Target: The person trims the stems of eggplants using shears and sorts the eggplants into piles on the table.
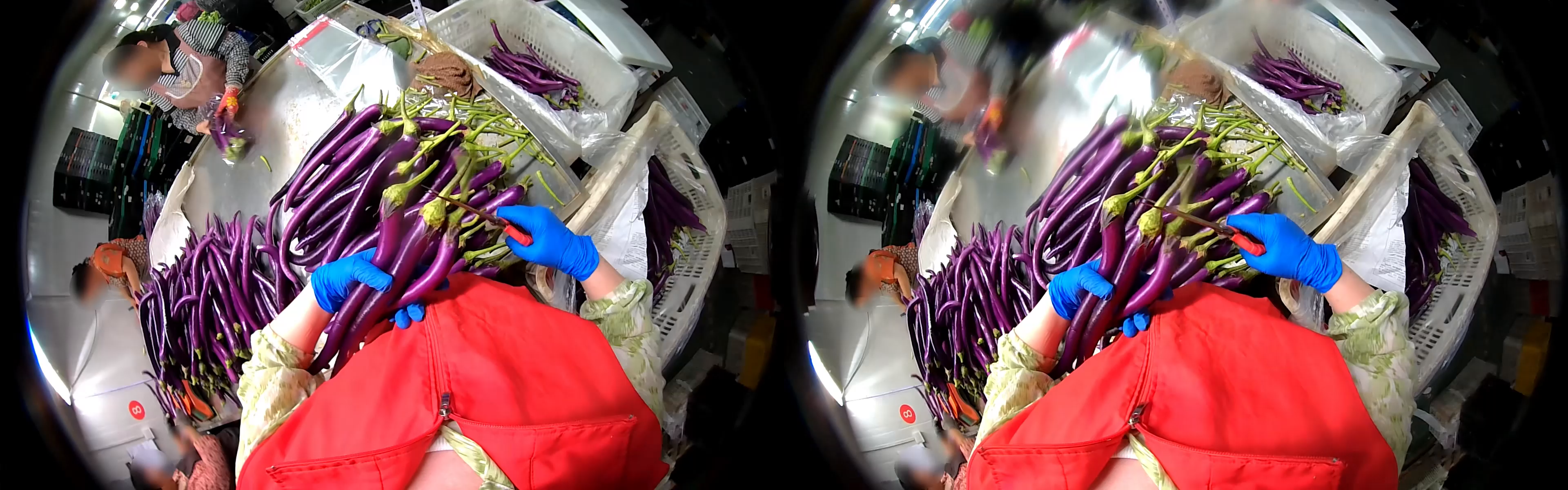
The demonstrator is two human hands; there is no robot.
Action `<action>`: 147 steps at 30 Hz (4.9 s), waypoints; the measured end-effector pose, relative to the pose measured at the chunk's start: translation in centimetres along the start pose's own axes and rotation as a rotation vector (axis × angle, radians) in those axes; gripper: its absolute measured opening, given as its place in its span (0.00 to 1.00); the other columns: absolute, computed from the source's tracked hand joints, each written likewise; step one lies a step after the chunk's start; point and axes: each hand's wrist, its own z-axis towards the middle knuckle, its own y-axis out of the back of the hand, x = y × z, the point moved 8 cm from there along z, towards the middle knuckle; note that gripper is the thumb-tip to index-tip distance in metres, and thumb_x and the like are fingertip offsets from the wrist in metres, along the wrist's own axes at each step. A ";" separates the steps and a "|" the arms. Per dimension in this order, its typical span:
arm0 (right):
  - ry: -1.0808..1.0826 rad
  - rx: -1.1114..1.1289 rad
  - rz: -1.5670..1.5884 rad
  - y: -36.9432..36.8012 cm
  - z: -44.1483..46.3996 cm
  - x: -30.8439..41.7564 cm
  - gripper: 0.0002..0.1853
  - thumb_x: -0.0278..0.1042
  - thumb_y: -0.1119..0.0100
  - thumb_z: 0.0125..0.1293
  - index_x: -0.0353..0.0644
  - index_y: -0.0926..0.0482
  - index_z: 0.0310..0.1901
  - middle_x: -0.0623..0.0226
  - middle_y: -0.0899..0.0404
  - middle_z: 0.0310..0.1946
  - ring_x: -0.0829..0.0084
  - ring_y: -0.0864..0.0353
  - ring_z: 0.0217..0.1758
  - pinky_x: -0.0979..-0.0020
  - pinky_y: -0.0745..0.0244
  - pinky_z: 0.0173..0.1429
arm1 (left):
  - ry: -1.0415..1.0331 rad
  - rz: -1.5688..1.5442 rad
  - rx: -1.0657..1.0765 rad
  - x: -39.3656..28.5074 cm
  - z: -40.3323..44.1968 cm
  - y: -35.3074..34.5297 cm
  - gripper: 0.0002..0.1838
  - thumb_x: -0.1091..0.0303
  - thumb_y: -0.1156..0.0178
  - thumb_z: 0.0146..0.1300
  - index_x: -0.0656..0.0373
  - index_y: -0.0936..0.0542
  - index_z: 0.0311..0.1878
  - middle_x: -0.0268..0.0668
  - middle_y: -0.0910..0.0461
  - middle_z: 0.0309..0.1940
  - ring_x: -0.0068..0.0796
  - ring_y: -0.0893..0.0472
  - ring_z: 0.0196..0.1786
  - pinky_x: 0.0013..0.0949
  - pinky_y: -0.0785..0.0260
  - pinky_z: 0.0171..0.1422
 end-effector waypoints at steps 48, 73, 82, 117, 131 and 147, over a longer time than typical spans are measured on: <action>-0.506 -0.114 1.083 -5.3 4.4 -0.6 0.24 0.32 0.45 0.58 0.42 0.36 0.57 0.66 0.28 0.32 0.76 0.28 0.32 0.76 0.28 0.38 | -1.513 0.148 -1.140 -6.9 -35.0 3.1 0.21 0.71 0.36 0.54 0.65 0.26 0.52 0.42 0.20 0.39 0.31 0.19 0.42 0.34 0.25 0.49; -0.514 -0.190 1.123 -5.8 5.0 -2.0 0.22 0.34 0.45 0.62 0.45 0.36 0.58 0.65 0.28 0.34 0.74 0.28 0.34 0.73 0.29 0.40 | -1.342 0.618 -1.861 8.6 -67.5 25.4 0.39 0.43 0.54 0.66 0.68 0.42 0.68 0.55 0.41 0.67 0.57 0.36 0.66 0.54 0.34 0.64; -0.491 -0.228 1.155 -5.7 5.0 -2.1 0.25 0.35 0.43 0.60 0.41 0.36 0.59 0.66 0.28 0.36 0.75 0.28 0.39 0.73 0.30 0.43 | -1.960 -0.700 -0.719 11.3 -64.4 29.8 0.48 0.26 0.68 0.62 0.69 0.33 0.60 0.55 0.28 0.58 0.52 0.24 0.57 0.42 0.22 0.50; -0.607 -0.440 1.147 -6.1 2.9 -5.2 0.29 0.29 0.42 0.57 0.35 0.38 0.60 0.61 0.27 0.38 0.70 0.24 0.44 0.70 0.27 0.48 | -0.621 1.768 -0.985 -19.1 -4.8 24.3 0.36 0.62 0.40 0.59 0.57 0.41 0.70 0.54 0.31 0.61 0.48 0.30 0.63 0.39 0.39 0.68; -0.740 -0.463 1.048 -5.7 3.8 -6.1 0.28 0.32 0.47 0.60 0.37 0.38 0.62 0.60 0.26 0.36 0.67 0.24 0.37 0.64 0.25 0.42 | -0.322 1.400 -1.309 -22.1 -9.7 34.2 0.25 0.43 0.40 0.54 0.58 0.19 0.36 0.49 0.20 0.34 0.50 0.20 0.39 0.45 0.31 0.47; -0.635 -0.539 1.163 -5.8 2.8 -5.7 0.29 0.29 0.48 0.60 0.33 0.40 0.64 0.60 0.26 0.37 0.67 0.25 0.38 0.65 0.27 0.48 | -0.550 1.099 -1.323 -25.6 -11.5 32.3 0.20 0.70 0.37 0.44 0.64 0.19 0.44 0.40 0.19 0.29 0.27 0.20 0.34 0.33 0.29 0.42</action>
